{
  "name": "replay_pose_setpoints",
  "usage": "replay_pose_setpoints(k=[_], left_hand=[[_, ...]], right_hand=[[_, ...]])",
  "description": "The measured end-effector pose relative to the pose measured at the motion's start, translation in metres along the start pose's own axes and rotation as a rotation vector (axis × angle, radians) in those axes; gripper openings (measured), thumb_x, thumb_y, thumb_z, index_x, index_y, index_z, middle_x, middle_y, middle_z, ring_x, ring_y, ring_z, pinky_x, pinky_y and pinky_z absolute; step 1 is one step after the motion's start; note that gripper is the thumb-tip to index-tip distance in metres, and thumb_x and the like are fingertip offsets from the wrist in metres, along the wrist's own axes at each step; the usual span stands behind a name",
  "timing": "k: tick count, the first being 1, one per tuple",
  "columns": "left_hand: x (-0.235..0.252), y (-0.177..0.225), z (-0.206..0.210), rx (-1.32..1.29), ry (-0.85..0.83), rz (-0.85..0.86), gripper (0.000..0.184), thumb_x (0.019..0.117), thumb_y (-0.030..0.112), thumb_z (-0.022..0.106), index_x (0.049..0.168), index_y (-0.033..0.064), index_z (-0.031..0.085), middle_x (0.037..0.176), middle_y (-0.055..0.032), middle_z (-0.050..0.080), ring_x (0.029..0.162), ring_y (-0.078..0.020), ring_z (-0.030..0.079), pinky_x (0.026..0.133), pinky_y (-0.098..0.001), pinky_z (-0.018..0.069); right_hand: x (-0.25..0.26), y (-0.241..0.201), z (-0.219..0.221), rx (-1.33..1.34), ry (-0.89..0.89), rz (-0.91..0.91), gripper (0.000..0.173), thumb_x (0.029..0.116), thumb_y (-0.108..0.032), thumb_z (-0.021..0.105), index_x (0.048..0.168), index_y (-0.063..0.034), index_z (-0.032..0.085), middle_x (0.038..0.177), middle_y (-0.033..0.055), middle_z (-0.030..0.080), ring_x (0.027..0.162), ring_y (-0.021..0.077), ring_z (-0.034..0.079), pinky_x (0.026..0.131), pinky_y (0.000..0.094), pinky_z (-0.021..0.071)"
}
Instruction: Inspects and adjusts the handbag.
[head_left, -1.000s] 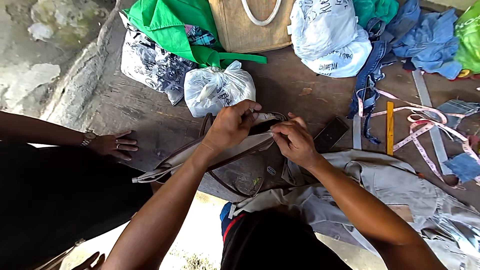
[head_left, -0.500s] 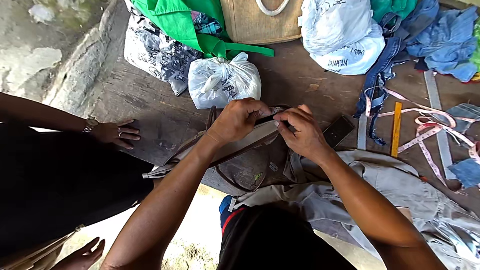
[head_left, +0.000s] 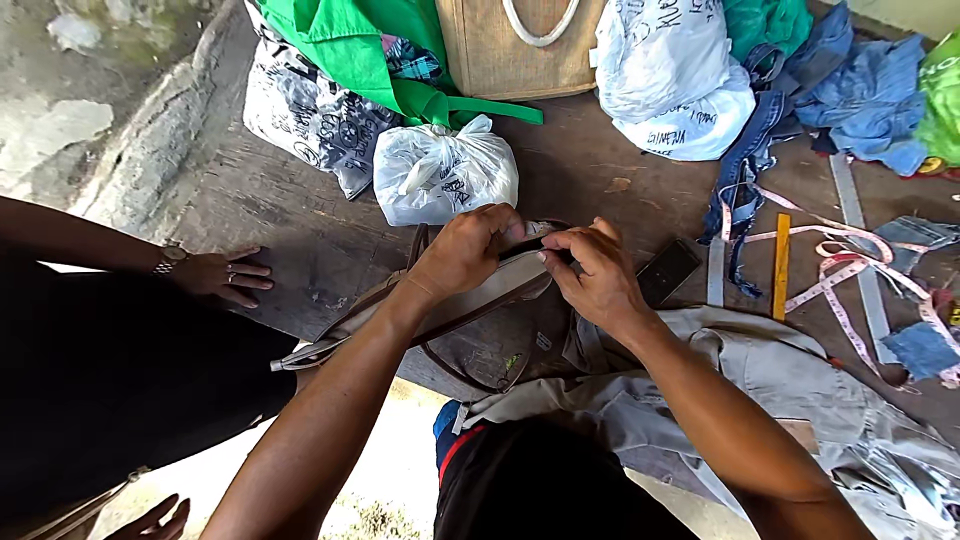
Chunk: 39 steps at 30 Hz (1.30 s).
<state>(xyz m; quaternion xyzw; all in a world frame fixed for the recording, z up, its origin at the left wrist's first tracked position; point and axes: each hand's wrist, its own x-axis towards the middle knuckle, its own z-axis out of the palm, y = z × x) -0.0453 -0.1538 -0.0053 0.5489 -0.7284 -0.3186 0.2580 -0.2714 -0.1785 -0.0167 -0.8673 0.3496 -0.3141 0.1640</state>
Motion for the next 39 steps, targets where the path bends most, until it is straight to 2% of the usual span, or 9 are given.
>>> replay_pose_setpoints(k=[4, 11, 14, 17, 20, 25, 30, 35, 39], left_hand=[[0.003, 0.0, 0.003, 0.003, -0.006, -0.032, 0.025, 0.0911, -0.009, 0.053, 0.11, 0.0039, 0.063, 0.092, -0.0121, 0.065, 0.081, -0.0266, 0.066, 0.072, -0.0474, 0.0549], [0.003, -0.002, 0.005, -0.016, 0.013, -0.024, 0.027, 0.0969, -0.005, 0.05, 0.118, 0.0058, 0.063, 0.088, -0.0109, 0.064, 0.075, -0.0242, 0.064, 0.069, -0.0456, 0.0545], [0.003, -0.002, 0.004, -0.035, 0.002, -0.035, 0.029, 0.0969, -0.006, 0.049, 0.12, 0.005, 0.063, 0.087, -0.0101, 0.064, 0.075, -0.0224, 0.063, 0.07, -0.043, 0.0542], [0.005, -0.002, 0.003, -0.048, -0.007, -0.037, 0.027, 0.0987, -0.005, 0.048, 0.119, 0.0053, 0.063, 0.087, -0.0092, 0.064, 0.074, -0.0209, 0.062, 0.07, -0.0413, 0.0538], [0.007, 0.001, 0.004, -0.038, -0.023, -0.043, 0.027, 0.0995, -0.005, 0.048, 0.119, 0.0058, 0.063, 0.086, -0.0096, 0.063, 0.073, -0.0218, 0.062, 0.069, -0.0423, 0.0532], [0.008, -0.001, 0.002, -0.043, -0.023, -0.035, 0.026, 0.1, -0.004, 0.049, 0.12, 0.0051, 0.064, 0.09, -0.0119, 0.066, 0.078, -0.0255, 0.065, 0.073, -0.0474, 0.055], [0.007, -0.002, -0.005, -0.041, -0.048, -0.026, 0.025, 0.0996, -0.003, 0.05, 0.119, 0.0055, 0.064, 0.09, -0.0105, 0.065, 0.079, -0.0236, 0.064, 0.074, -0.0451, 0.0545], [0.009, -0.007, -0.01, -0.061, -0.052, 0.02, 0.024, 0.1013, -0.001, 0.048, 0.117, 0.0071, 0.064, 0.088, -0.0079, 0.065, 0.075, -0.0192, 0.062, 0.071, -0.0407, 0.0531], [0.006, -0.01, -0.007, -0.077, -0.016, 0.12, 0.027, 0.1004, -0.002, 0.049, 0.115, 0.0098, 0.068, 0.092, -0.0047, 0.068, 0.08, -0.0149, 0.065, 0.075, -0.0373, 0.0558]], right_hand=[[-0.003, -0.001, 0.005, -0.118, 0.064, -0.075, 0.016, 0.0967, -0.021, 0.069, 0.104, -0.0078, 0.074, 0.093, 0.0053, 0.074, 0.09, 0.0217, 0.068, 0.104, 0.053, 0.0421], [0.0, 0.002, 0.002, -0.1, 0.107, -0.068, 0.012, 0.0959, -0.016, 0.069, 0.102, -0.0079, 0.076, 0.093, 0.006, 0.074, 0.091, 0.0211, 0.069, 0.105, 0.0524, 0.0421], [0.002, -0.001, -0.014, -0.082, 0.0, 0.121, 0.015, 0.0934, -0.025, 0.07, 0.1, -0.0154, 0.08, 0.113, 0.0128, 0.063, 0.105, 0.0302, 0.056, 0.093, 0.0496, 0.043], [0.009, -0.012, -0.026, -0.114, -0.17, 0.324, 0.023, 0.0911, -0.042, 0.069, 0.094, -0.0216, 0.08, 0.147, 0.0154, 0.046, 0.129, 0.0365, 0.045, 0.1, 0.0542, 0.0424], [0.016, -0.021, -0.026, -0.231, -0.259, 0.313, 0.033, 0.0916, -0.048, 0.066, 0.08, -0.0182, 0.075, 0.159, 0.0156, 0.037, 0.139, 0.0412, 0.038, 0.106, 0.0616, 0.0349], [0.025, -0.024, -0.019, -0.354, -0.571, 0.399, 0.052, 0.0899, -0.067, 0.062, 0.102, -0.0193, 0.079, 0.169, 0.0162, 0.018, 0.15, 0.0465, 0.022, 0.114, 0.0718, 0.0176], [0.011, -0.007, -0.017, 0.068, -0.485, 0.36, 0.017, 0.0899, -0.037, 0.075, 0.094, -0.0207, 0.08, 0.158, 0.0137, 0.038, 0.14, 0.0371, 0.038, 0.108, 0.0606, 0.0365], [-0.004, 0.005, -0.02, 0.365, -0.336, 0.306, 0.012, 0.0911, -0.027, 0.073, 0.099, -0.0206, 0.081, 0.147, 0.0108, 0.051, 0.138, 0.0225, 0.045, 0.108, 0.0422, 0.0455], [-0.012, 0.005, -0.012, 0.441, -0.206, 0.317, 0.01, 0.0915, -0.022, 0.074, 0.097, -0.0176, 0.08, 0.145, 0.0108, 0.054, 0.137, 0.0231, 0.047, 0.108, 0.041, 0.0459]])
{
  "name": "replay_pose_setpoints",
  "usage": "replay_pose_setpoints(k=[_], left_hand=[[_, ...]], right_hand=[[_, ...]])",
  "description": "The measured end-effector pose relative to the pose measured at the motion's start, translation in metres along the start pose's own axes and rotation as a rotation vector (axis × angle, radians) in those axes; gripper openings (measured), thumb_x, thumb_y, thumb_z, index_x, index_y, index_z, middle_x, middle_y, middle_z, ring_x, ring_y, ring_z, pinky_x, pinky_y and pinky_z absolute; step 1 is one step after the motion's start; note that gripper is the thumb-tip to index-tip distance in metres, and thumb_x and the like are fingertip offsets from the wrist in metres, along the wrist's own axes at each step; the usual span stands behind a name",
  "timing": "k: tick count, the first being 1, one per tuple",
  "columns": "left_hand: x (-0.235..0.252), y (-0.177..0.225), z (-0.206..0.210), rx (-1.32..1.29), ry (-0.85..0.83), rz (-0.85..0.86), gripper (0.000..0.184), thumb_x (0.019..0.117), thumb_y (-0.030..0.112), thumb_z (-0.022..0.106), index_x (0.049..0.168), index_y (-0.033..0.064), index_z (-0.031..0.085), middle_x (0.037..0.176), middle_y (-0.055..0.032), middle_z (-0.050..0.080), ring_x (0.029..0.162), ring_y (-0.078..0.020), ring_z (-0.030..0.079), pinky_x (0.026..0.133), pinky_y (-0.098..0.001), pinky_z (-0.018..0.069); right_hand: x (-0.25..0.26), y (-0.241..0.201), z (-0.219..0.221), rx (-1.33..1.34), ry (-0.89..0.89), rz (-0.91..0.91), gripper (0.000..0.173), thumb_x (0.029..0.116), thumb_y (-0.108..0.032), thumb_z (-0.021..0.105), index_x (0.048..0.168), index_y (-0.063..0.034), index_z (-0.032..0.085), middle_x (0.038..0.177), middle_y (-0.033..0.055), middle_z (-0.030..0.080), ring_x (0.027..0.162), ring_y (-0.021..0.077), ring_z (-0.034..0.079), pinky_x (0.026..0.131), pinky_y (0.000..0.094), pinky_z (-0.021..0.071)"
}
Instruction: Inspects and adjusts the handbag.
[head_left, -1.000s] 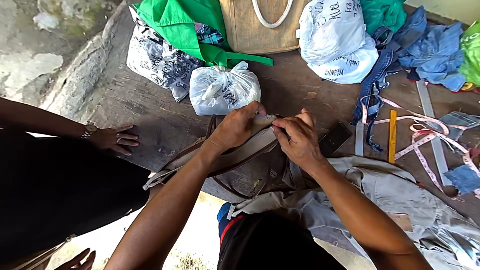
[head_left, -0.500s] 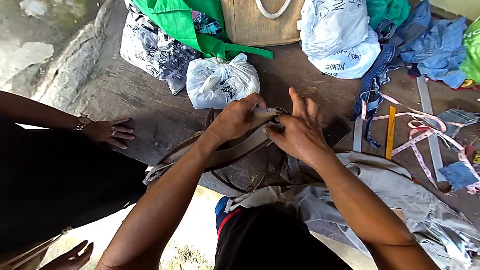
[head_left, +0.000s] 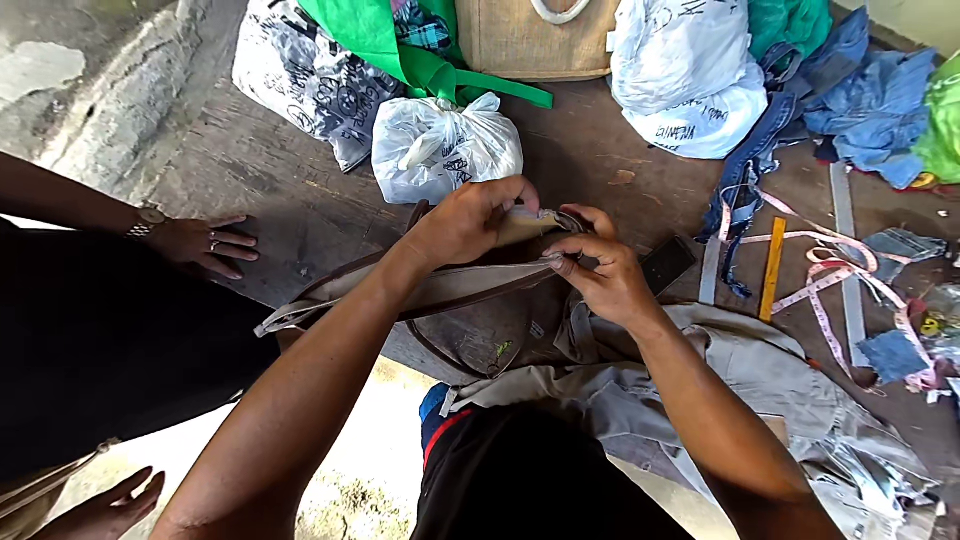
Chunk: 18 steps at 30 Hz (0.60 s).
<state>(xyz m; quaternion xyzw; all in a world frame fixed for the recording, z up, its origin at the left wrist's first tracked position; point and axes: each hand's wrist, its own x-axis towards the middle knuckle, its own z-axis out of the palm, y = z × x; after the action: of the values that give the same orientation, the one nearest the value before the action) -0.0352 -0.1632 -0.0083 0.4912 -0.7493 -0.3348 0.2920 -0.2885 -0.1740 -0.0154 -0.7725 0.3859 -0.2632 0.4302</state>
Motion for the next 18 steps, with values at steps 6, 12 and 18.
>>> replay_pose_setpoints(k=[6, 12, 18], left_hand=[[-0.012, 0.0, 0.006, 0.048, 0.059, 0.074, 0.039, 0.0891, -0.006, 0.048, 0.108, 0.0134, 0.077, 0.097, -0.006, 0.069, 0.093, -0.0184, 0.067, 0.081, -0.0392, 0.0558], [-0.019, 0.001, 0.011, 0.081, 0.103, 0.101, 0.038, 0.0894, -0.003, 0.049, 0.101, 0.0151, 0.08, 0.098, -0.0062, 0.07, 0.095, -0.0184, 0.067, 0.084, -0.0391, 0.0553], [-0.021, 0.003, 0.01, 0.073, 0.09, 0.045, 0.04, 0.0905, -0.003, 0.046, 0.106, 0.0154, 0.079, 0.1, -0.0062, 0.07, 0.095, -0.0184, 0.068, 0.084, -0.0408, 0.0561]], right_hand=[[-0.004, 0.003, 0.011, 0.085, 0.106, -0.011, 0.008, 0.0906, -0.02, 0.074, 0.095, -0.0153, 0.08, 0.143, 0.0112, 0.055, 0.138, 0.0233, 0.046, 0.109, 0.0397, 0.0453], [-0.005, 0.001, 0.014, 0.104, 0.141, 0.008, 0.008, 0.0892, -0.02, 0.076, 0.093, -0.0151, 0.081, 0.142, 0.0101, 0.056, 0.136, 0.0225, 0.047, 0.108, 0.0391, 0.0456], [-0.005, 0.002, 0.015, 0.113, 0.143, 0.007, 0.009, 0.089, -0.02, 0.076, 0.093, -0.0133, 0.08, 0.141, 0.0111, 0.057, 0.136, 0.0236, 0.048, 0.109, 0.041, 0.0458]])
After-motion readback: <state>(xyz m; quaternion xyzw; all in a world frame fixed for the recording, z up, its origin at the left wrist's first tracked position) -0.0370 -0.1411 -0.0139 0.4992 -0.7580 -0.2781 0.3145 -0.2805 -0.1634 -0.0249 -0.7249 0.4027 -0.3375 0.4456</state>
